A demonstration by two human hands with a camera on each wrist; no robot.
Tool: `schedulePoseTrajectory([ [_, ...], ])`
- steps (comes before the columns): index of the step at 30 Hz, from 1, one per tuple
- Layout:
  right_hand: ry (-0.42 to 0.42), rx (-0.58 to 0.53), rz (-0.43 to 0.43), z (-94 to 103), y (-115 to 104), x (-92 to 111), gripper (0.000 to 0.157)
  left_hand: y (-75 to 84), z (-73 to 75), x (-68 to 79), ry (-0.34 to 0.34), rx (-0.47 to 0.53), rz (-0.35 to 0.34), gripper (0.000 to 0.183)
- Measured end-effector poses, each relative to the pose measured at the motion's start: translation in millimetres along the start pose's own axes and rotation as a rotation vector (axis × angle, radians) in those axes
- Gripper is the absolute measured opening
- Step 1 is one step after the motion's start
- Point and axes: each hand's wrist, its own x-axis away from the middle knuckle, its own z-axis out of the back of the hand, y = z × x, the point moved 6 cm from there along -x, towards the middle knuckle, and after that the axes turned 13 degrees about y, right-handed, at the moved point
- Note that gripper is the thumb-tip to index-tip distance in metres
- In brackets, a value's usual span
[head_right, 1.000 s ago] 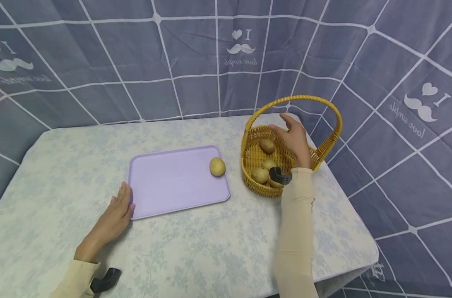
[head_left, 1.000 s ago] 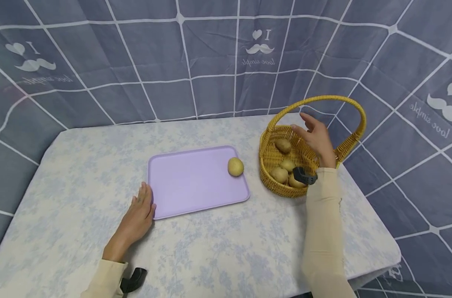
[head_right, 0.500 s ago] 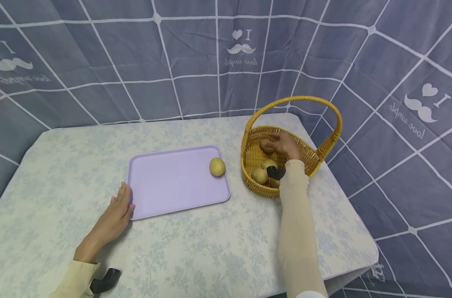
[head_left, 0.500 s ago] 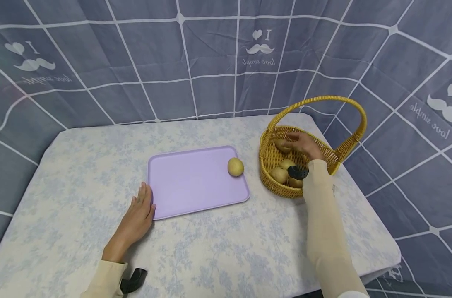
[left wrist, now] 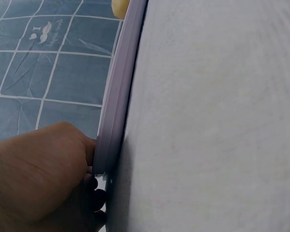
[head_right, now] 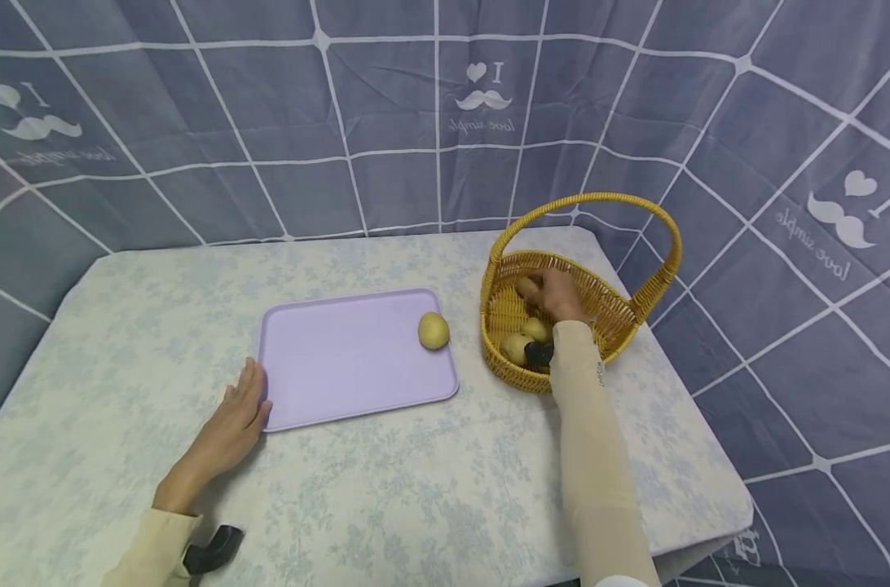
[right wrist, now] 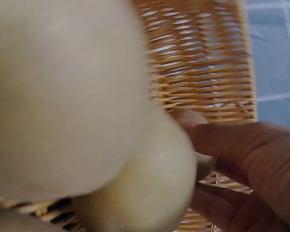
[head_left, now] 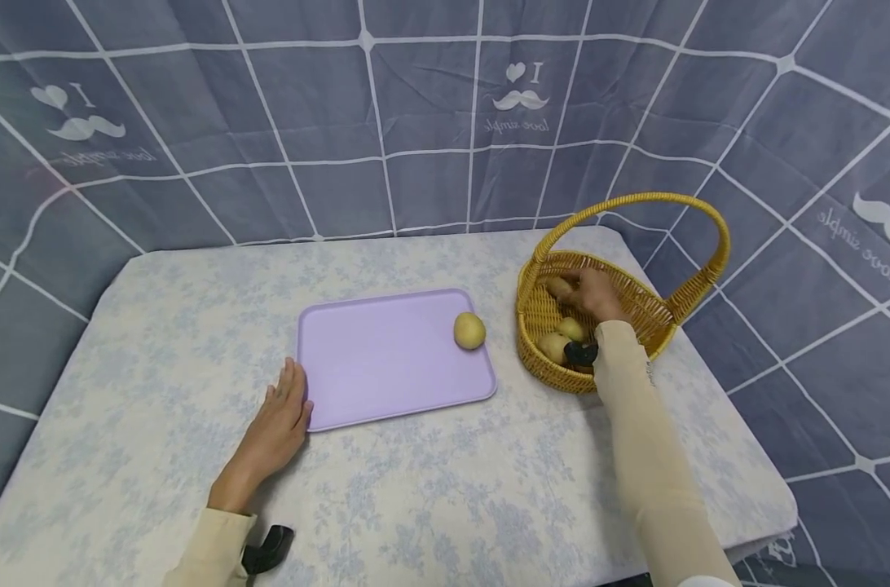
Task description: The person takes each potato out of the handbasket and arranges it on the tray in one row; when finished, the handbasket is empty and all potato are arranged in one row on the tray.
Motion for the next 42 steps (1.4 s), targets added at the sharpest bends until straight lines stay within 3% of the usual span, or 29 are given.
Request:
schedulePoseTrajectory([
  [4, 0.035, 0.037, 0.039, -3.3, 0, 0, 0.044, -1.7, -1.6, 0.0, -0.006, -0.002, 0.001, 0.061],
  [8, 0.054, 0.000, 0.027, 0.6, -1, 3, 0.043, -2.8, -2.6, 0.7, -0.011, -0.002, 0.001, 0.061],
  [18, 0.229, -0.092, 0.039, 54.1, -24, 24, 0.047, -4.0, 2.2, 0.0, 0.001, -0.004, -0.010, 0.061],
  [21, 0.228, -0.124, 0.095, 69.5, -38, 37, 0.048, -4.7, 2.4, 0.9, 0.002, 0.001, -0.010, 0.061],
  [27, 0.134, -0.178, 0.165, 84.6, -63, 68, 0.048, -7.5, 0.3, 1.8, -0.007, 0.007, 0.001, 0.061],
  [30, 0.071, -0.243, 0.191, 80.6, -76, 86, 0.049, -8.7, -0.2, 2.0, -0.008, 0.001, -0.001, 0.061],
  [34, -0.015, -0.352, 0.247, 60.8, -103, 105, 0.048, -9.2, 0.8, 1.9, -0.004, -0.008, -0.005, 0.061],
  [39, -0.065, -0.436, 0.384, 17.5, -145, 115, 0.047, -7.6, 2.8, 1.8, 0.003, -0.001, -0.015, 0.061],
  [42, -0.038, -0.377, 0.489, -13.8, -163, 112, 0.047, -6.2, 4.7, 1.3, 0.017, 0.003, -0.024, 0.060],
])
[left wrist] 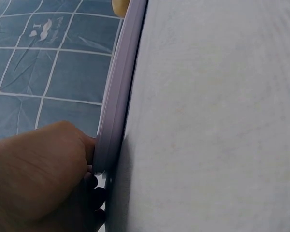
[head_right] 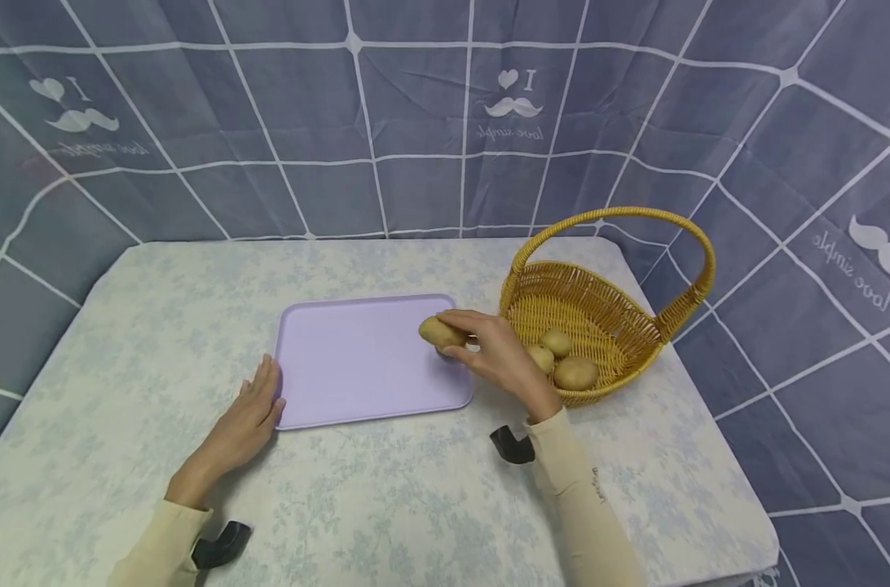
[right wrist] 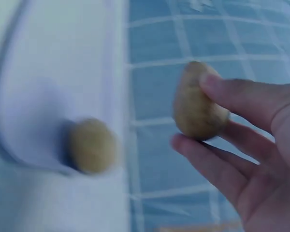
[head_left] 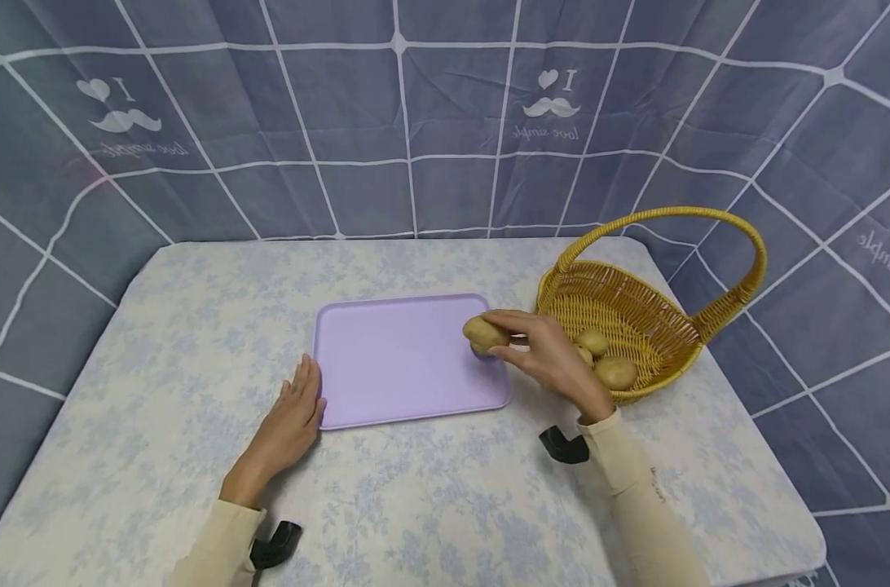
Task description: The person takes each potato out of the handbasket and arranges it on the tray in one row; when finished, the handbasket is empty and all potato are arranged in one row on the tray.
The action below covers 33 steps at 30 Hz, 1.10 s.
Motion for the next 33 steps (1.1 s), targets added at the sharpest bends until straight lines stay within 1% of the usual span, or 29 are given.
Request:
schedulePoseTrajectory([
  [3, -0.015, 0.105, 0.090, -31.0, 4, -9, 0.046, 0.3, 0.7, 0.4, 0.007, -0.003, -0.004, 0.060],
  [5, -0.024, 0.168, 0.122, -47.2, 9, -14, 0.046, 0.9, 1.2, -0.4, 0.012, -0.006, -0.007, 0.060],
  [7, -0.028, 0.220, 0.137, -59.2, 13, -18, 0.046, 1.3, 1.1, -1.6, 0.011, -0.010, -0.009, 0.060],
  [10, -0.017, 0.296, 0.121, -69.9, 21, -20, 0.046, 2.7, 0.7, -4.3, 0.005, -0.014, -0.006, 0.060],
  [14, 0.003, 0.396, 0.110, -77.2, 27, -19, 0.044, 4.4, 0.3, -6.9, -0.007, -0.023, 0.004, 0.060],
  [16, 0.014, 0.442, 0.113, -79.3, 29, -16, 0.044, 5.2, 0.8, -7.8, -0.001, -0.026, 0.007, 0.060],
  [21, 0.057, 0.531, 0.123, -80.3, 29, -11, 0.046, 5.6, -0.3, -7.4, -0.019, -0.004, 0.016, 0.060],
  [26, 0.080, 0.542, 0.131, -80.8, 28, -12, 0.047, 3.1, -0.3, -5.5, -0.030, 0.005, 0.018, 0.060],
  [29, 0.070, 0.535, 0.127, -82.9, 28, -13, 0.048, 0.9, 0.6, -3.6, -0.031, 0.002, 0.026, 0.060],
  [33, 0.047, 0.519, 0.118, -86.3, 29, -13, 0.054, -1.4, 1.8, 0.1, -0.030, 0.007, 0.044, 0.060],
])
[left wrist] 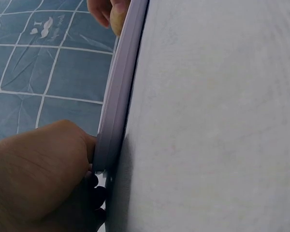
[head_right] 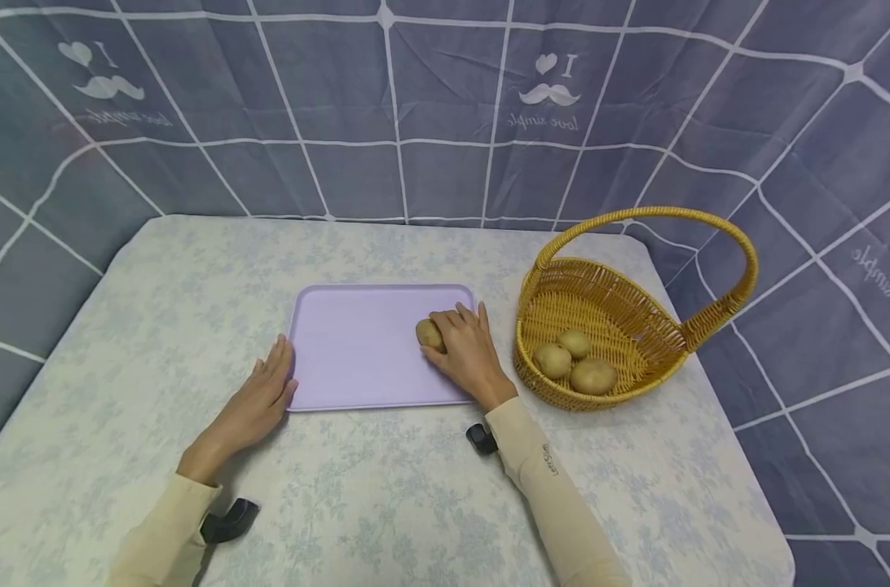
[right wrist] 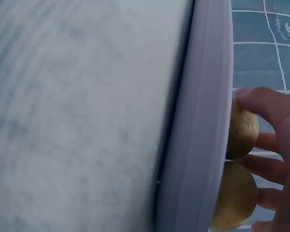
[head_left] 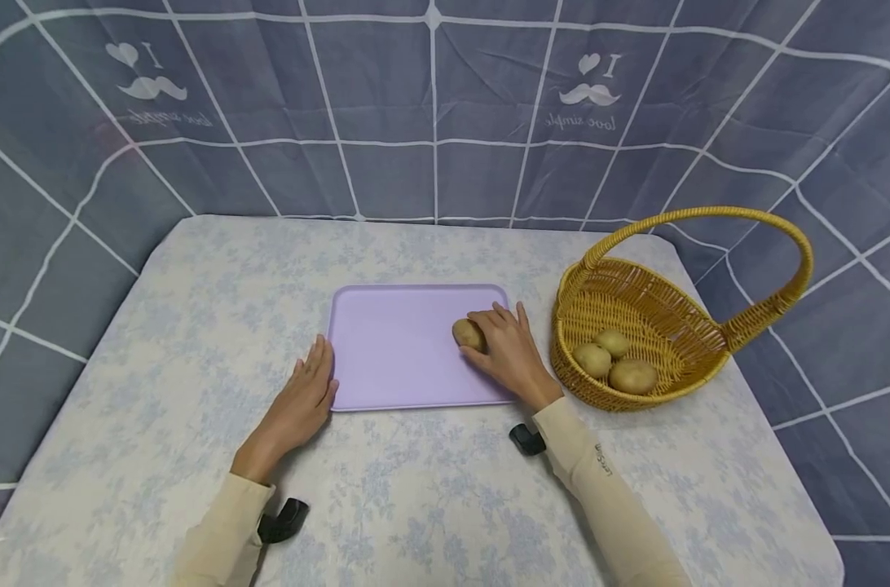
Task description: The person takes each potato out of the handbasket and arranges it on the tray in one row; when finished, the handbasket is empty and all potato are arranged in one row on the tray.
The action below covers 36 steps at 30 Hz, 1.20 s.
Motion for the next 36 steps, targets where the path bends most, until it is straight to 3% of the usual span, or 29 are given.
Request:
schedulePoseTrajectory([
  [4, 0.029, -0.066, 0.000, 11.2, -2, 5, 0.056, -0.7, 1.1, -0.1, 0.002, 0.009, 0.009, 0.062],
  [9, 0.123, -0.231, 0.014, 43.1, -4, 25, 0.043, -1.5, 3.2, 1.0, 0.012, 0.034, 0.039, 0.070],
  [12, 0.152, -0.264, -0.006, 54.4, 0, 39, 0.038, -2.5, 4.4, 1.3, 0.019, 0.042, 0.052, 0.073],
  [19, 0.120, -0.267, -0.081, 49.0, 11, 52, 0.037, -3.0, 2.6, 1.2, 0.050, 0.049, 0.049, 0.075],
  [23, 0.149, -0.267, -0.047, 52.9, 5, 47, 0.038, -3.8, 0.5, 3.3, 0.065, 0.058, 0.054, 0.075],
  [29, 0.330, -0.343, -0.005, 102.9, 3, 35, 0.040, -3.7, 1.9, 4.5, 0.071, 0.036, 0.038, 0.068],
  [33, 0.484, -0.369, -0.067, 142.2, 28, 33, 0.039, -2.4, 2.0, 3.6, 0.063, 0.037, 0.037, 0.066],
  [36, 0.568, -0.371, -0.176, 165.9, 56, 33, 0.037, -0.9, 1.8, 2.7, 0.064, 0.039, 0.031, 0.064],
])
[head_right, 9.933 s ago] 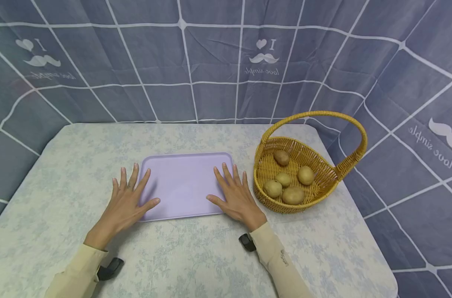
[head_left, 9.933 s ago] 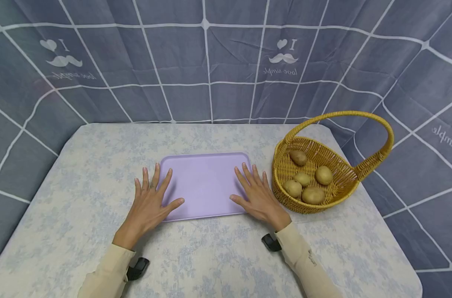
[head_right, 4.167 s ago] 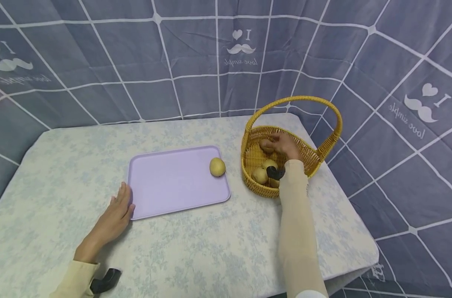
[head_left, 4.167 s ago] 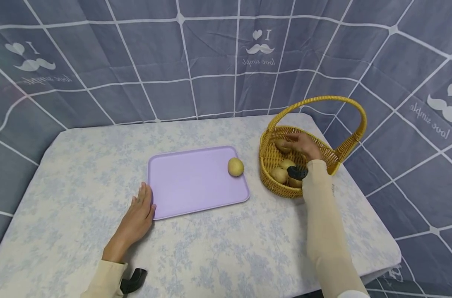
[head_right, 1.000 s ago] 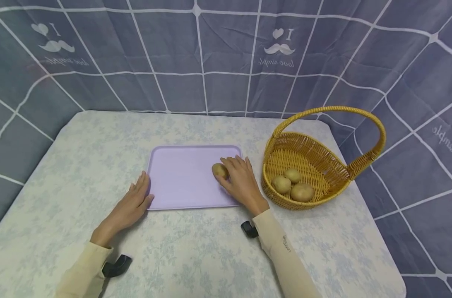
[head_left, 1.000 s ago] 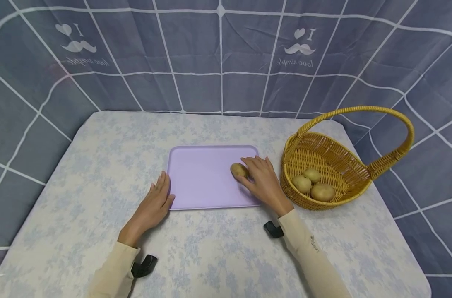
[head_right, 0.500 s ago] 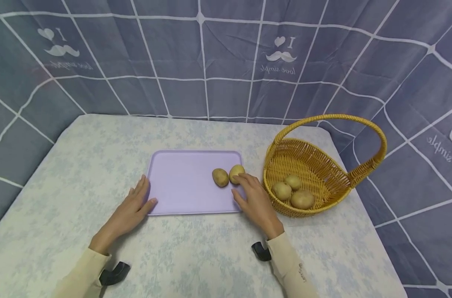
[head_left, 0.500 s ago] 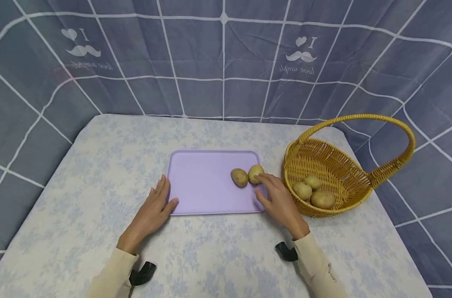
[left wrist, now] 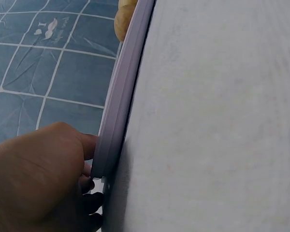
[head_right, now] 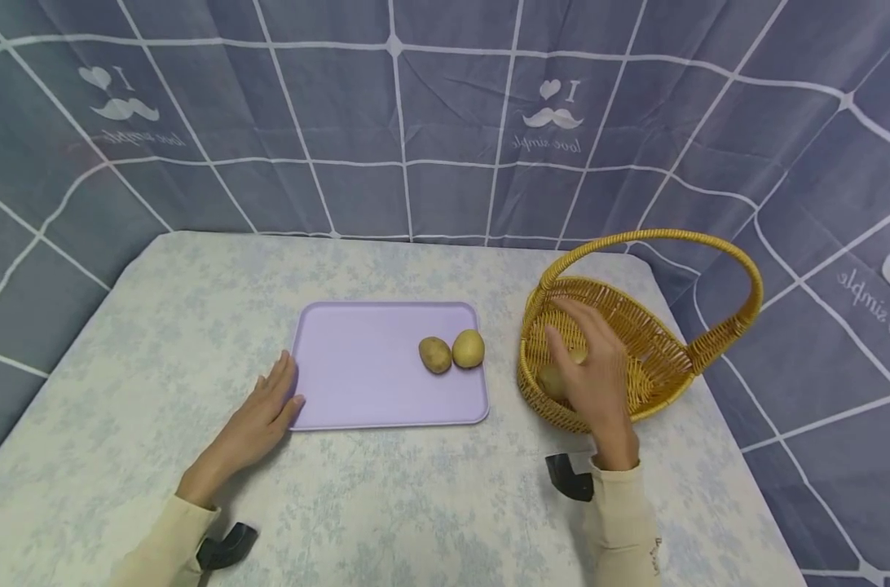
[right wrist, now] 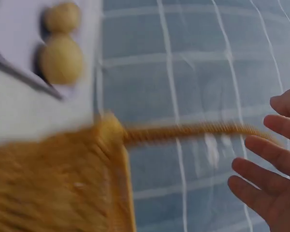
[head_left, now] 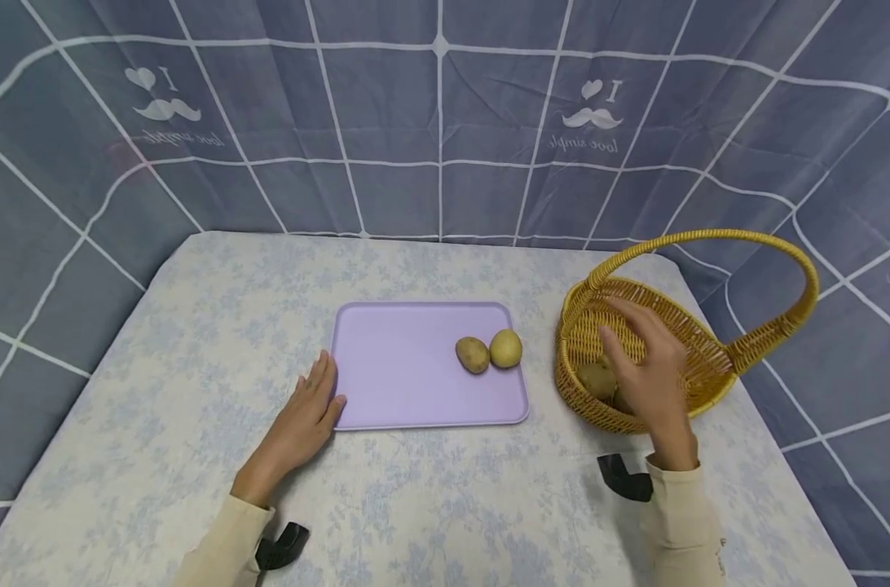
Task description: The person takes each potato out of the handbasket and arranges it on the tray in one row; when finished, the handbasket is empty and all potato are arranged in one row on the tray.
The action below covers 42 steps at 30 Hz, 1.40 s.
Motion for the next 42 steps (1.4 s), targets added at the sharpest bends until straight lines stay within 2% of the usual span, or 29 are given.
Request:
schedulePoseTrajectory([
  [3, 0.043, 0.022, -0.154, 19.6, 23, -17, 0.035, 0.9, -0.5, 0.2, 0.007, -0.003, -0.004, 0.063],
  [5, 0.014, 0.053, -0.265, 26.1, 41, -26, 0.038, 1.1, -0.6, 0.3, 0.011, -0.004, -0.006, 0.063],
  [7, -0.086, 0.136, -0.351, 27.2, 58, -34, 0.049, 1.2, -0.8, 0.5, 0.010, -0.007, -0.004, 0.063],
  [10, -0.311, 0.240, -0.422, 20.1, 82, -38, 0.066, 1.2, -0.4, 0.3, 0.010, -0.004, -0.004, 0.063],
  [12, -0.458, 0.273, -0.442, 12.4, 97, -35, 0.075, 1.3, -0.3, 0.3, 0.010, -0.002, -0.003, 0.063],
  [14, -0.570, 0.268, -0.468, 4.3, 109, -30, 0.080, 1.3, -1.1, 0.5, 0.011, 0.002, -0.002, 0.063],
  [16, -0.661, 0.264, -0.497, -2.3, 119, -21, 0.082, 1.6, -2.2, 1.0, 0.011, 0.004, -0.001, 0.062],
  [21, -0.822, 0.291, -0.483, -11.0, 129, -4, 0.075, 2.4, -4.1, 2.7, 0.007, 0.003, 0.005, 0.062],
  [24, -0.877, 0.291, -0.434, -13.9, 129, 3, 0.065, 2.9, -3.2, 2.7, 0.007, -0.001, 0.005, 0.062],
  [28, -0.922, 0.237, -0.427, -16.4, 132, 11, 0.055, 3.0, -1.9, 2.2, 0.011, -0.006, 0.003, 0.062],
  [30, -0.930, 0.208, -0.441, -16.9, 133, 14, 0.052, 3.1, -1.3, 2.0, 0.013, -0.008, 0.000, 0.062],
  [37, -0.963, 0.128, -0.410, -17.5, 130, 14, 0.050, 3.8, 0.2, 1.5, 0.014, -0.011, 0.001, 0.061],
  [42, -0.977, 0.166, -0.440, -17.8, 125, 12, 0.045, 4.4, 1.5, 1.1, 0.019, -0.008, 0.005, 0.061],
])
